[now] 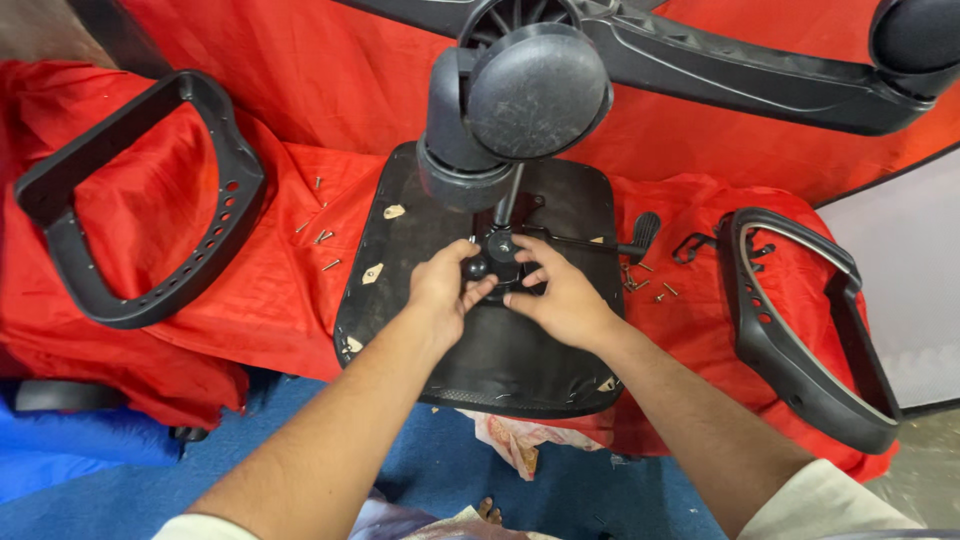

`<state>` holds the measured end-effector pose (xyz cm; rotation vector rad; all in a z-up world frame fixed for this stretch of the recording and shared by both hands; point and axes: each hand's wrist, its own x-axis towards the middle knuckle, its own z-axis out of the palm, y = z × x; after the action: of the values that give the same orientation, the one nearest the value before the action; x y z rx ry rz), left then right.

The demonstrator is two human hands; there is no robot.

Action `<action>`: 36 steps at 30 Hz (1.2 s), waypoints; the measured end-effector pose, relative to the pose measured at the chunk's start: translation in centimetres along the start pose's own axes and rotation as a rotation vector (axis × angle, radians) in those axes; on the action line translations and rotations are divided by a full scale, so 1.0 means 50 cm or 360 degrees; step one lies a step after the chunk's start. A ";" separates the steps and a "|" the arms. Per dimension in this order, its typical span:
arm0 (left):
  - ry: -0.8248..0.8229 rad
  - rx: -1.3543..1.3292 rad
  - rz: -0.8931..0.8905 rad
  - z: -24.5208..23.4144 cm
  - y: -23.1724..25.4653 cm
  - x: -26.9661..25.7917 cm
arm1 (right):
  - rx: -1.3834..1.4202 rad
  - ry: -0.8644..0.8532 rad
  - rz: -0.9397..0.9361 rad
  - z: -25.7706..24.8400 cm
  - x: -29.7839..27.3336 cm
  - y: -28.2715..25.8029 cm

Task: The person uses a screwdriver to tighten screws on the underside of an office chair seat, securing the seat to the gas lift and base. The person repeatedly adjusts the screwdriver and repositions hands to tighten multiple fasteners.

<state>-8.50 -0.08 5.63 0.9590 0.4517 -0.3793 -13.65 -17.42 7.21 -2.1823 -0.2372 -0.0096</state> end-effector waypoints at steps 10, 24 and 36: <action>-0.0236 0.0373 0.0093 0.039 -0.020 -0.130 | 0.0625 -0.0334 -0.0002 0.012 -0.013 -0.027; -0.0372 0.1400 0.0714 0.016 -0.091 -0.149 | 0.1269 0.0512 0.0086 -0.052 -0.067 -0.053; -0.0226 0.1791 0.0814 -0.039 -0.144 -0.101 | 0.1521 0.0773 0.0087 -0.109 -0.088 -0.001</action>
<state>-16.75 -1.65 2.35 2.0619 -0.2070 -0.2092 -17.53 -22.51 10.01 -1.1824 0.0936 -0.3250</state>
